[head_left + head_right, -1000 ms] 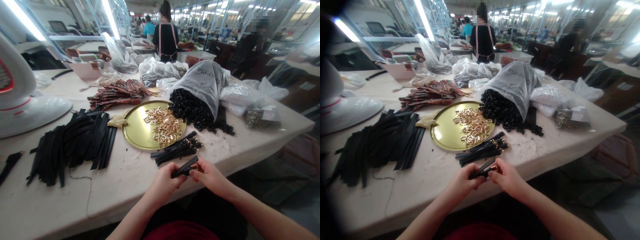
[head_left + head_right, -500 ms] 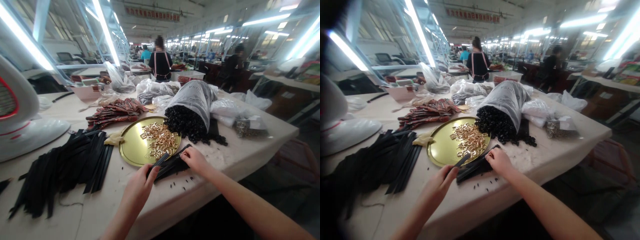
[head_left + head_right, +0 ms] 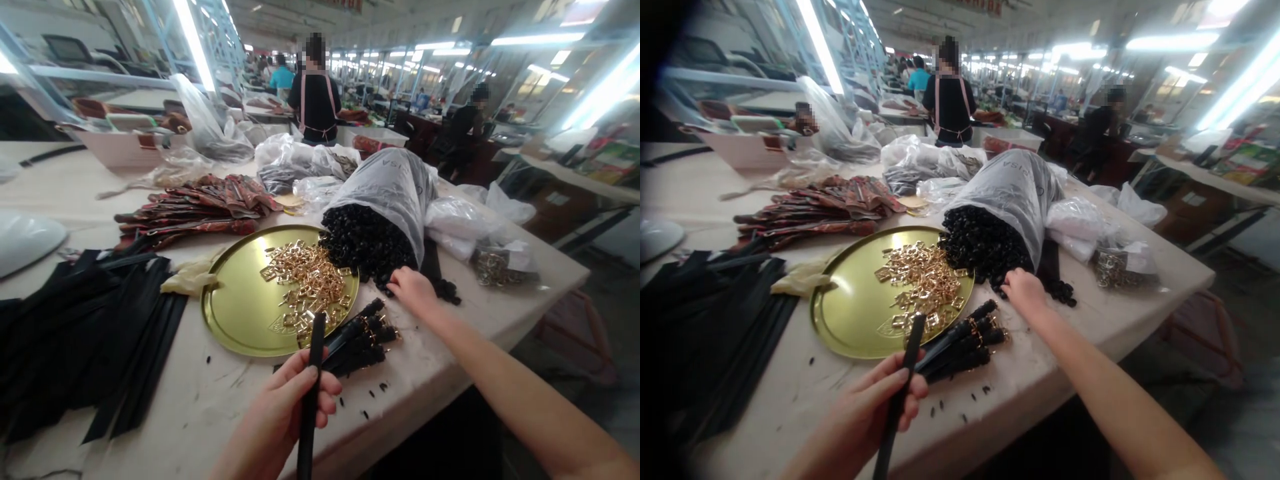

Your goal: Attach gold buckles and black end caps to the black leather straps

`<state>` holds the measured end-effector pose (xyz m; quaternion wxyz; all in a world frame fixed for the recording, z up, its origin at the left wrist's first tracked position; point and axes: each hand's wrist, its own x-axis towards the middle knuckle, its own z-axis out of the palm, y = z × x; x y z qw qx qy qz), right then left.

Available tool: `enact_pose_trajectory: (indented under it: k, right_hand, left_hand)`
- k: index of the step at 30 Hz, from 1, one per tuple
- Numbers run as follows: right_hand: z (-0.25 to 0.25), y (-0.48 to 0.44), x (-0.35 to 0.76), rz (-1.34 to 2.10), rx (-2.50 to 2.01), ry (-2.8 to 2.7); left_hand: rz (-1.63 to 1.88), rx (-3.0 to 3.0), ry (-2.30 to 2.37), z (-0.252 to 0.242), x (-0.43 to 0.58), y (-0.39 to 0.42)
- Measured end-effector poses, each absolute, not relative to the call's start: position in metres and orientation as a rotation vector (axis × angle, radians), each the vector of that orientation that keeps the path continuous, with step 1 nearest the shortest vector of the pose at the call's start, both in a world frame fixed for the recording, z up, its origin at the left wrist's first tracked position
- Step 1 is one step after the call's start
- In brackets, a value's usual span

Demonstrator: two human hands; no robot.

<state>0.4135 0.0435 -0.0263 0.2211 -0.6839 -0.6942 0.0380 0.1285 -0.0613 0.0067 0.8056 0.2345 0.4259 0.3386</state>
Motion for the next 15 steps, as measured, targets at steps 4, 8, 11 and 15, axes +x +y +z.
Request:
enact_pose_trajectory:
  k: [4,8,11,15]
  right_hand:
    - [-0.013,0.031,0.406,0.182,-1.842,-1.862]
    - [0.006,-0.008,0.381,0.905,-1.621,-1.585]
    - [0.011,-0.038,0.357,1.371,-1.335,-1.323]
    - [0.008,-0.063,0.339,1.623,-1.215,-1.042]
  left_hand:
    - [0.666,0.4,0.844,0.007,0.138,-0.06]
    - [0.617,0.37,0.773,0.011,0.147,-0.067]
    - [0.588,0.414,0.732,0.014,0.151,-0.077]
    - [0.573,0.517,0.744,0.016,0.154,-0.093]
